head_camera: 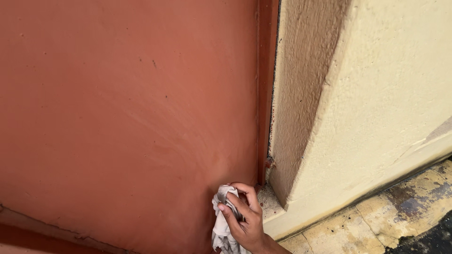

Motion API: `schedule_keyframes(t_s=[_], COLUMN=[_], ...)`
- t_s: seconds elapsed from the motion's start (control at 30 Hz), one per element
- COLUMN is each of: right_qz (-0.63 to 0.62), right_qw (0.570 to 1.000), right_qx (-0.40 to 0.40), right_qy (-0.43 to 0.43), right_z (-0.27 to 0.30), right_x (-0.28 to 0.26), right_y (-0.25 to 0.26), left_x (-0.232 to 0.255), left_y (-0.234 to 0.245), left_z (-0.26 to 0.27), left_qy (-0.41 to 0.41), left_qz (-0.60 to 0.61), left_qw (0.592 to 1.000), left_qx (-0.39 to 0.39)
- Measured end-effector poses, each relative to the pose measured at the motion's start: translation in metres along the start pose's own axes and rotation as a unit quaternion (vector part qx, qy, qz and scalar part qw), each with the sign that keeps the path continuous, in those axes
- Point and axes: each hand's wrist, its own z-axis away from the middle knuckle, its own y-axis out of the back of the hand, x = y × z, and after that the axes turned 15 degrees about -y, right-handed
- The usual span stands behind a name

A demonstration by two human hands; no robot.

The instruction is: The person wipes the vertical bars of a metal security gate and then the adjacent reddish-brown door using a white cloth. They clean the gate bars from top to bottom, then move to the door frame and door surface, wiping in vertical and horizontal strokes.

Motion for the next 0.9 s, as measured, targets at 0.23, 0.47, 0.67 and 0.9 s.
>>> schedule_keyframes(t_s=[0.23, 0.47, 0.67, 0.9], right_qz=[-0.008, -0.037, -0.068, -0.128], right_qw=[0.992, 0.977, 0.969, 0.962], right_qx=[-0.062, -0.133, -0.122, -0.075], right_qy=[0.113, 0.164, 0.203, 0.228], right_z=[-0.062, -0.108, -0.122, -0.156], right_x=[-0.002, 0.013, 0.006, -0.050], right_y=[0.033, 0.058, 0.034, 0.003], left_x=[0.006, 0.018, 0.044, 0.056], left_y=[-0.037, -0.028, 0.027, 0.015], left_z=[0.028, 0.043, 0.042, 0.026], left_qy=[-0.034, -0.108, -0.154, -0.163], left_qz=[-0.046, -0.108, -0.229, -0.248], left_qw=[0.996, 0.981, 0.957, 0.952], left_qx=[0.062, 0.118, 0.093, 0.072])
